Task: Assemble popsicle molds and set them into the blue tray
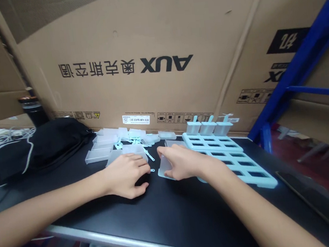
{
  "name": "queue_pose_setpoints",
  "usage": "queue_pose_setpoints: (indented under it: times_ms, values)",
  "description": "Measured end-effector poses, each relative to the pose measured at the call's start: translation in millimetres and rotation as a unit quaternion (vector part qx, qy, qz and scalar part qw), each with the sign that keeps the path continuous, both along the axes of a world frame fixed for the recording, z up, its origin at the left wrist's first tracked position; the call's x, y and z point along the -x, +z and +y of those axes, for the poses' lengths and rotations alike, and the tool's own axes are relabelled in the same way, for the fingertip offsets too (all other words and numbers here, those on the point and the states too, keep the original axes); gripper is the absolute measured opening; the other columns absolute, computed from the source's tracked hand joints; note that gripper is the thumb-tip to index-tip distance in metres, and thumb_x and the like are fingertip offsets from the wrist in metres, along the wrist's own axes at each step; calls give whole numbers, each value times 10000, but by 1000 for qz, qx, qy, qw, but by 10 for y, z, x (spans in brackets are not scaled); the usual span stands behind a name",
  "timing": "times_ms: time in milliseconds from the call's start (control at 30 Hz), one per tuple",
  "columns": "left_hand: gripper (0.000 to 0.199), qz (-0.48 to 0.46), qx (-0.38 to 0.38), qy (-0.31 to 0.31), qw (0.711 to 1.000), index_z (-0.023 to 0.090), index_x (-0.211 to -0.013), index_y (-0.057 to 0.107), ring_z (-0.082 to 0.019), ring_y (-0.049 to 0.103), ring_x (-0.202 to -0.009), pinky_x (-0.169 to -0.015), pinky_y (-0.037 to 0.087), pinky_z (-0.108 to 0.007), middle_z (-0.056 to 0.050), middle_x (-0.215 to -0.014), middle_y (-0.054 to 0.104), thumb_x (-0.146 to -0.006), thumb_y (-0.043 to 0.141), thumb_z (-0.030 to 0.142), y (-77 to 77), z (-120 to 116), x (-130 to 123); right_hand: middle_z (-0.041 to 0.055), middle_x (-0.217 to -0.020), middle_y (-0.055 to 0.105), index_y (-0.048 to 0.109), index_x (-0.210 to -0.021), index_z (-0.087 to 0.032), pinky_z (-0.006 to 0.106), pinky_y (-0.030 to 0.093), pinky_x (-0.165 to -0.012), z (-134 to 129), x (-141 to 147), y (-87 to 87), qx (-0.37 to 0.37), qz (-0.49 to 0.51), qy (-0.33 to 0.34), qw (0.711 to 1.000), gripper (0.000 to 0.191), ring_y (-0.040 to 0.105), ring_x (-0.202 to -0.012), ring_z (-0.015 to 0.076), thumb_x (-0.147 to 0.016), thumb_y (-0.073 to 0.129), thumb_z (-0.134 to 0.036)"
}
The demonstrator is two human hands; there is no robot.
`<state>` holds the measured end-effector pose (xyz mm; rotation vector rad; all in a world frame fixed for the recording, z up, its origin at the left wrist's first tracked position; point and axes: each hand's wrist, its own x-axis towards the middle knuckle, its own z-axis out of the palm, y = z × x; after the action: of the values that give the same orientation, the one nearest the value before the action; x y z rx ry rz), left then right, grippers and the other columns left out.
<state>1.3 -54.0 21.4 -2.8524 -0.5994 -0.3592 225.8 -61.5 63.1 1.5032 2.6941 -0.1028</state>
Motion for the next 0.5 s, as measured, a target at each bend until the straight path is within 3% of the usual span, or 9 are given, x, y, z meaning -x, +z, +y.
queue_pose_setpoints:
  times_ms: [133,333,400,500]
  values:
    - [197,23,-2,25,999,161,-779,668,-234,626,-788,-700,491,-355,-75,-809,655,-808,567,328,58,19,104,54,-765,601,486,-948,-209,270,302,-512,-75,33,5,10,-15,-42,999,313,540,-647,196,-686,608,-330]
    - [217,21,81,-92,992,208,-1066,635,-186,590,-1043,-809,496,-276,-42,-1133,630,-889,510,200,-34,155,124,36,-746,592,478,-983,-218,269,310,-512,-136,76,5,16,4,-35,999,321,533,-629,187,-714,592,-347]
    - [243,-4,95,-78,992,202,-1133,590,-183,570,-1077,-816,500,-266,-57,-1196,585,-904,509,223,-75,173,106,23,-729,590,481,-1038,-224,273,320,-526,-139,46,33,20,2,-30,999,348,539,-623,188,-726,585,-338]
    - [239,-33,74,-4,997,185,-1117,572,-210,566,-1062,-777,511,-292,-80,-1173,567,-908,527,291,-123,155,69,10,-730,601,465,-1132,-224,284,359,-570,-134,-48,104,21,26,-40,999,395,559,-628,191,-763,554,-333]
